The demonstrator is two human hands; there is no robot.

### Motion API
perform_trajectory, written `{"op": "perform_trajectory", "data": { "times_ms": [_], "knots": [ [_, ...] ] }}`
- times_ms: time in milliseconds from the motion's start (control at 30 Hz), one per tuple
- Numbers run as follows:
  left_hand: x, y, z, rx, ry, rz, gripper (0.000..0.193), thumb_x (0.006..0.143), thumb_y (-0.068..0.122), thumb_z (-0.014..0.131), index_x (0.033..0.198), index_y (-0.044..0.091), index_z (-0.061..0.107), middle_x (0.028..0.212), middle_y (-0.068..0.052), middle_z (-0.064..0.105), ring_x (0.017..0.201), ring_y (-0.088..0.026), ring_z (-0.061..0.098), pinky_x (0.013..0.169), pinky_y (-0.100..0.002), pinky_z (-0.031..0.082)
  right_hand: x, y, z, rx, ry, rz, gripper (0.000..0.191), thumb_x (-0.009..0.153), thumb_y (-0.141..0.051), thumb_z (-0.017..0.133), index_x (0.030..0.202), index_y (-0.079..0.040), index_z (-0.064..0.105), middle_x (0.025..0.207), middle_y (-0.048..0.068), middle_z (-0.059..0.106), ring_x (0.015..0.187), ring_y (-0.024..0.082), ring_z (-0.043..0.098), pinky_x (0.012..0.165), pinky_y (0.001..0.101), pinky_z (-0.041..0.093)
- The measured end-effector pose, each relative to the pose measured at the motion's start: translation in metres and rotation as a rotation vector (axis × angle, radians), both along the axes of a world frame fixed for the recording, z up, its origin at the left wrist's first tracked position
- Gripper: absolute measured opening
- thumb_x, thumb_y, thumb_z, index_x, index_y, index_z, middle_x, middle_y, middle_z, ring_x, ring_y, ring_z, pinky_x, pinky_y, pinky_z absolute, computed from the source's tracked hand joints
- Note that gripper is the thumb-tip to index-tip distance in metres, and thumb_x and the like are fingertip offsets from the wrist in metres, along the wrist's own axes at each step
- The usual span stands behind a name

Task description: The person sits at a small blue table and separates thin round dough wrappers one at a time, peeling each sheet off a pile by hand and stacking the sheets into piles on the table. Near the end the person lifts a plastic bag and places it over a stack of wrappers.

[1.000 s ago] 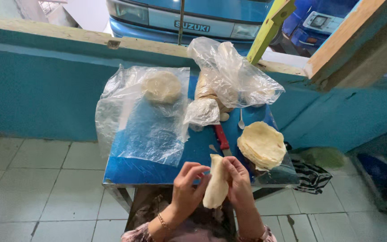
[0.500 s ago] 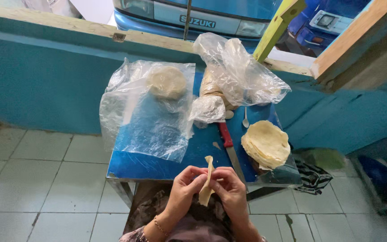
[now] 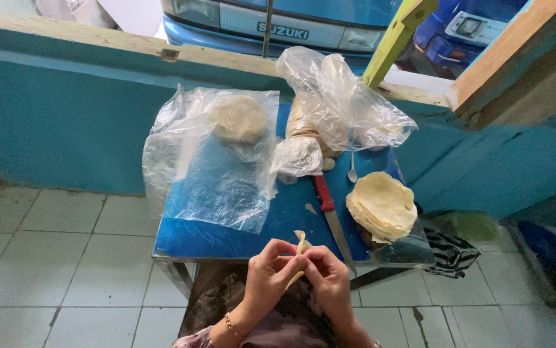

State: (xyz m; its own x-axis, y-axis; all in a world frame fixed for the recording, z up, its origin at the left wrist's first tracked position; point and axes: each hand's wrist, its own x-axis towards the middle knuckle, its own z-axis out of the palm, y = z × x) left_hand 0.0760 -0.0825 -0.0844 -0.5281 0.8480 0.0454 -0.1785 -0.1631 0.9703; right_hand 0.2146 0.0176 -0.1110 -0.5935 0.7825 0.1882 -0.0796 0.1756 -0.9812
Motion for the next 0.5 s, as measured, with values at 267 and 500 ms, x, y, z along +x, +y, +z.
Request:
{"op": "perform_trajectory", "data": {
  "times_ms": [267,500],
  "knots": [
    [-0.005,0.007,-0.007,0.191,-0.184,0.057,0.015,0.098,0.014,0.067,0.1,-0.001,0.067,0.088,-0.002,0.073,0.081,-0.006,0.068,0.073,-0.024,0.058,-0.006,-0.002,0.012,-0.433,0.276,0.0,0.015,0.095,-0.012,0.062,0.1,0.001,0.064,0.094,0.006,0.071,0.083,0.014,0.068,0.076,0.0295,0.057],
    [0.001,-0.006,-0.013,0.288,0.516,0.207,0.012,0.095,0.012,0.07,0.099,0.001,0.067,0.096,-0.005,0.076,0.085,-0.008,0.071,0.074,-0.027,0.059,-0.012,0.008,0.008,-0.312,0.157,0.082,0.012,0.104,-0.011,0.063,0.1,0.0,0.061,0.09,0.006,0.065,0.082,0.012,0.061,0.071,0.0277,0.052]
  ]
}}
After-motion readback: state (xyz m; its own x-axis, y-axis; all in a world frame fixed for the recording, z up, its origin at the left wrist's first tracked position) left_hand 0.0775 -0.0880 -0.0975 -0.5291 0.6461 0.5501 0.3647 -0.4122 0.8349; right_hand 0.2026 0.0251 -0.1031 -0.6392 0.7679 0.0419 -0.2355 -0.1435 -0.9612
